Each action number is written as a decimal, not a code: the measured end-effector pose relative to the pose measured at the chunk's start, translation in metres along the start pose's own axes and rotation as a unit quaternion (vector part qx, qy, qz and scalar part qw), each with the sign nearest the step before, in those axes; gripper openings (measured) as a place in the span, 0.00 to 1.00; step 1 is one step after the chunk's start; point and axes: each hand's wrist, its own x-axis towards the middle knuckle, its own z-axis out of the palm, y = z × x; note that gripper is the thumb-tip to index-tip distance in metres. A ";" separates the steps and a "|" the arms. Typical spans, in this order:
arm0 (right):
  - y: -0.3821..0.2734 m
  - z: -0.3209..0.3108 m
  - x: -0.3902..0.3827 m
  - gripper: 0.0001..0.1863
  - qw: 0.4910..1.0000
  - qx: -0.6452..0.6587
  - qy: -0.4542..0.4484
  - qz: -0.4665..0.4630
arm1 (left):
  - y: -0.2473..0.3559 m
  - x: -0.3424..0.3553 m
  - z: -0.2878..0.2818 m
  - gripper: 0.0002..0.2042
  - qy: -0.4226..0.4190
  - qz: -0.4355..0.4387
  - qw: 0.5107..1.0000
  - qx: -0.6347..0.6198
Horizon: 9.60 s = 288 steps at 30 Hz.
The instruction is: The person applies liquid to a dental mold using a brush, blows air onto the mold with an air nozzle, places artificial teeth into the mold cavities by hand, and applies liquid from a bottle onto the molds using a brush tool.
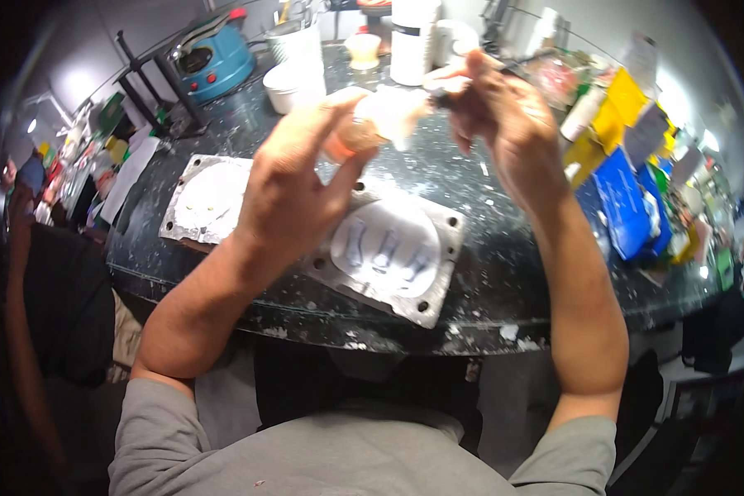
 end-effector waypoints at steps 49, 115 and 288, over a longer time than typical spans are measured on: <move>-0.004 0.039 -0.043 0.20 0.901 -0.264 -0.179 -0.294 | 0.015 -0.022 0.014 0.17 0.039 -0.382 0.806 -0.450; 0.003 -0.002 -0.013 0.28 0.983 -0.099 0.125 -0.094 | -0.011 -0.029 0.024 0.30 -0.076 -0.417 0.900 -0.100; -0.033 0.037 0.029 0.15 0.903 -0.383 0.051 -0.187 | -0.063 -0.017 0.014 0.22 -0.247 -0.230 0.904 -0.262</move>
